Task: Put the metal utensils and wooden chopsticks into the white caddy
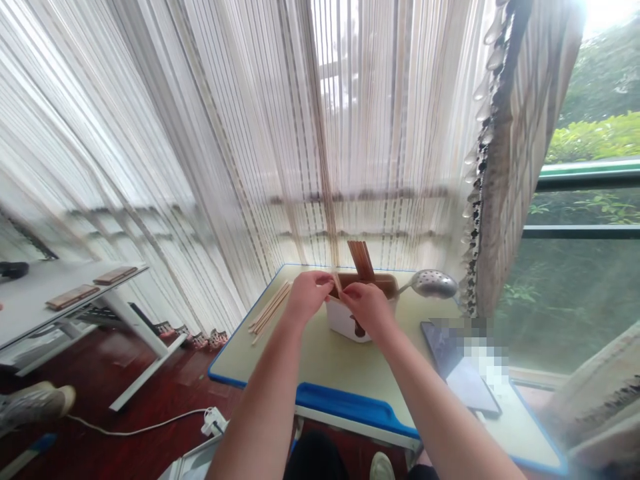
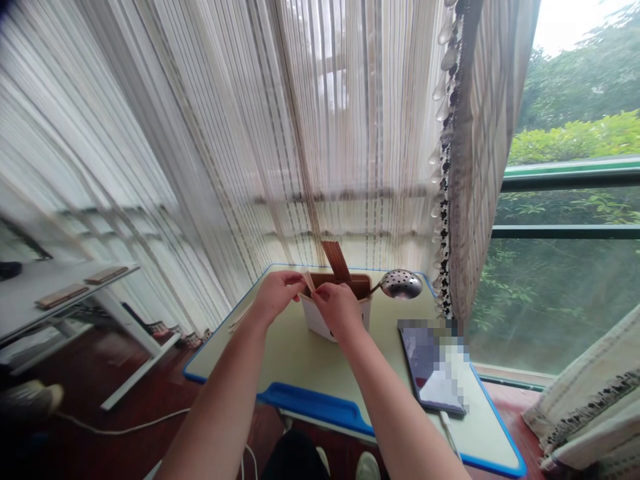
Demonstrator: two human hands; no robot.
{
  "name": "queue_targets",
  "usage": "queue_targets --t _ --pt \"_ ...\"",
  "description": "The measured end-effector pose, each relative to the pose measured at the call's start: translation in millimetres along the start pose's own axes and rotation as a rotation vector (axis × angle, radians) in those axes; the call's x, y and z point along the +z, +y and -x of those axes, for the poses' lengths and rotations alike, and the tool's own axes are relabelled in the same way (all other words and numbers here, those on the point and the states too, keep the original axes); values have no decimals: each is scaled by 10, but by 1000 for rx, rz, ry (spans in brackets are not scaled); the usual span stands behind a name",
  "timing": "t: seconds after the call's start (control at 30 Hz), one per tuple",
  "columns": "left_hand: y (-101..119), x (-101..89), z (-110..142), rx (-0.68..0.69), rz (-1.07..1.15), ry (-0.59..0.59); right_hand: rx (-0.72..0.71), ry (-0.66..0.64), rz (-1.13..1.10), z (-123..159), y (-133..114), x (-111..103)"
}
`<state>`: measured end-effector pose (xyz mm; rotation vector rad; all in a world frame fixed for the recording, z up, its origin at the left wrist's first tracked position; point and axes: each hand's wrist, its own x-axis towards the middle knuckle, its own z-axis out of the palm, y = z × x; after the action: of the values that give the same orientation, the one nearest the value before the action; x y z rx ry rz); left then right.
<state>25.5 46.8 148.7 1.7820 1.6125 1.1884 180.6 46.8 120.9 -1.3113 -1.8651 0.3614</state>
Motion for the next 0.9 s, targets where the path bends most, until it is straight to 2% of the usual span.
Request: queue_targets --t 0.23,0.4,0.47,0.5,0.57,0.63,0.67,0.77,0.83,0.9 --pt "-31 -3 27 5 42 5 -10 -41 14 -5 20 2" --pt "-26 25 83 -39 34 -1 10 -64 2 -12 31 -21" --pt "-56 21 155 -41 -8 44 -8 -58 8 -16 45 -39" --pt "-90 13 206 -32 -41 104 -21 -52 9 -15 50 -49" --pt "-209 -15 330 -15 -128 290 -60 -17 11 2 43 -65" --pt "-396 -56 464 -21 -253 470 -125 94 11 47 -1 -60" --pt "-510 -79 529 -32 -329 515 -177 170 4 83 -41 -44" --pt "-884 -147 697 -58 -563 499 -374 341 -62 224 -214 58" --pt "-1114 -181 783 -102 -689 474 -480 372 -114 323 -338 168" --pt "-1297 -201 848 -148 -782 442 -521 380 -149 405 -436 312"
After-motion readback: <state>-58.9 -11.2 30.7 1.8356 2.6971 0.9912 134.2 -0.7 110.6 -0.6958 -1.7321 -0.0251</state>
